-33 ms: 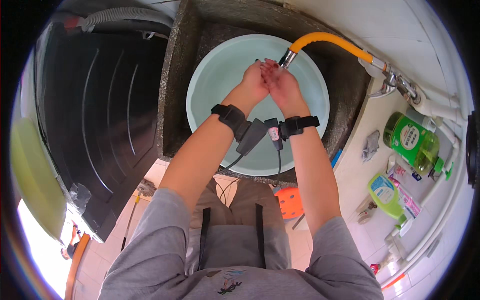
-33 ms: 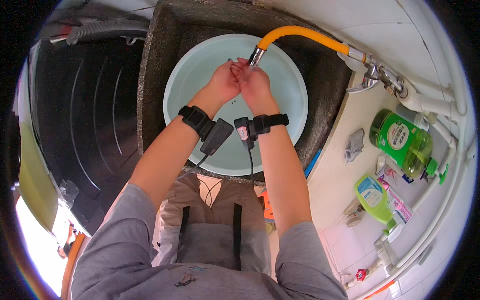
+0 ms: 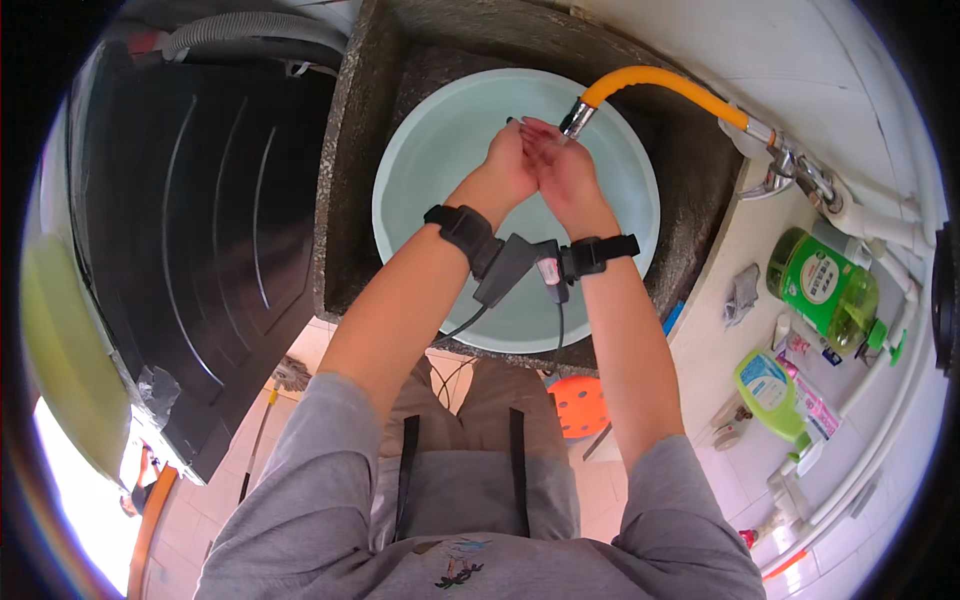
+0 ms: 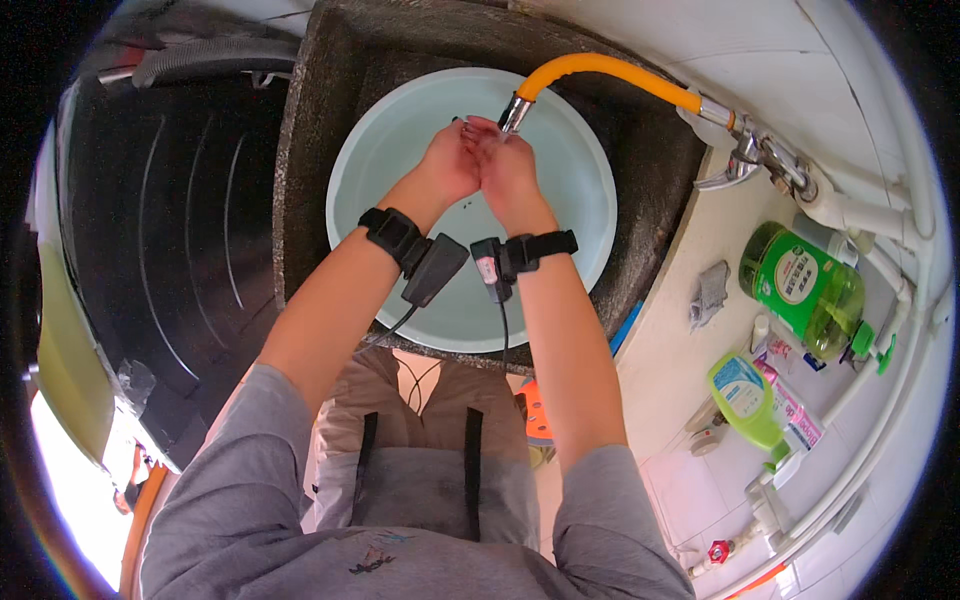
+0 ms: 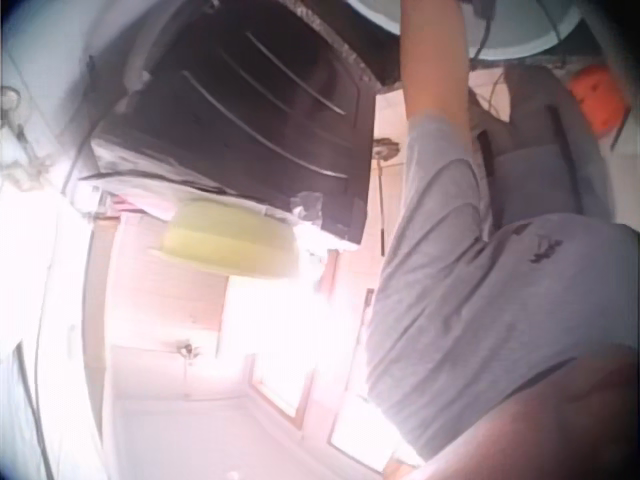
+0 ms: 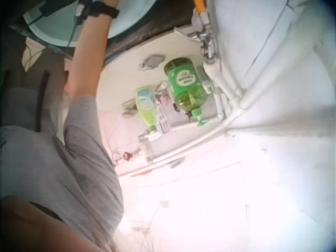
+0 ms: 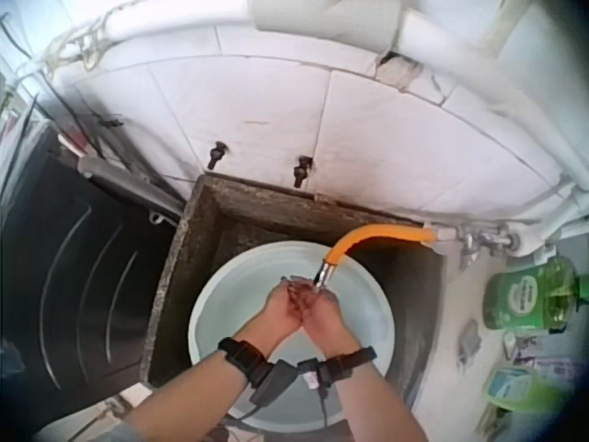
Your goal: Washing a plastic basin and a small cup in a sink using a cloth.
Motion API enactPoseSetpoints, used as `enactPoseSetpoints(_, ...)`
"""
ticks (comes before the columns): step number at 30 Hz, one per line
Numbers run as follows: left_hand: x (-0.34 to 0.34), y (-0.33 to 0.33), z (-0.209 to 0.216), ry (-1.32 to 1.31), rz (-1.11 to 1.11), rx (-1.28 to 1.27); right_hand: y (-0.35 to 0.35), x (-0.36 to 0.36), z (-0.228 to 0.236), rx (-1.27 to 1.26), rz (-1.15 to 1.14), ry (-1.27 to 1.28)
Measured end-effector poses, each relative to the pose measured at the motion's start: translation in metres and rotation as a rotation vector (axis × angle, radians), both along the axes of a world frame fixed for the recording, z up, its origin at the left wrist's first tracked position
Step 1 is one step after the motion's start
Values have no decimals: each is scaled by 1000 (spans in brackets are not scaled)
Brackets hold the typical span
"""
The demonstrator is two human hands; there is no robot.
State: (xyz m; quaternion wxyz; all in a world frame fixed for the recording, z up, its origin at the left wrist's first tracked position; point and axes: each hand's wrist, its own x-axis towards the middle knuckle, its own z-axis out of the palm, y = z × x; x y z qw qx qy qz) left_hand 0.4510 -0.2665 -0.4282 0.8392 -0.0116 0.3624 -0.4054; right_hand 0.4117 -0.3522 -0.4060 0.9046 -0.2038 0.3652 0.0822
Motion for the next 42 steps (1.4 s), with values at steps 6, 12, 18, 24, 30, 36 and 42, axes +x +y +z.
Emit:
enactPoseSetpoints(6, -15, -30, 17, -88, -268, 16, -26, -13, -50, -893, 485, 33)
enactPoseSetpoints(12, -15, -6, 13, -33, -301, 355, 20, -19, -6, -1458, 837, -27)
enactPoseSetpoints(18, -17, -36, 2, 49, -335, 406, 5, -11, -15, -1014, 501, 129)
enactPoseSetpoints(24, -30, -25, -12, -40, -249, 764, 20, -1, 4, -335, 171, 145)
enactPoseSetpoints(30, -18, -13, 27, -1262, -627, 1371, -12, -1, 14, 255, -68, 149)
enactPoseSetpoints(36, -17, 39, 69, -1948, -998, 1108, -29, -34, 46, 231, 213, 211)
enactPoseSetpoints(42, -38, 129, 107, -1795, -863, 2068, -53, -136, 71, -1694, 439, 222)
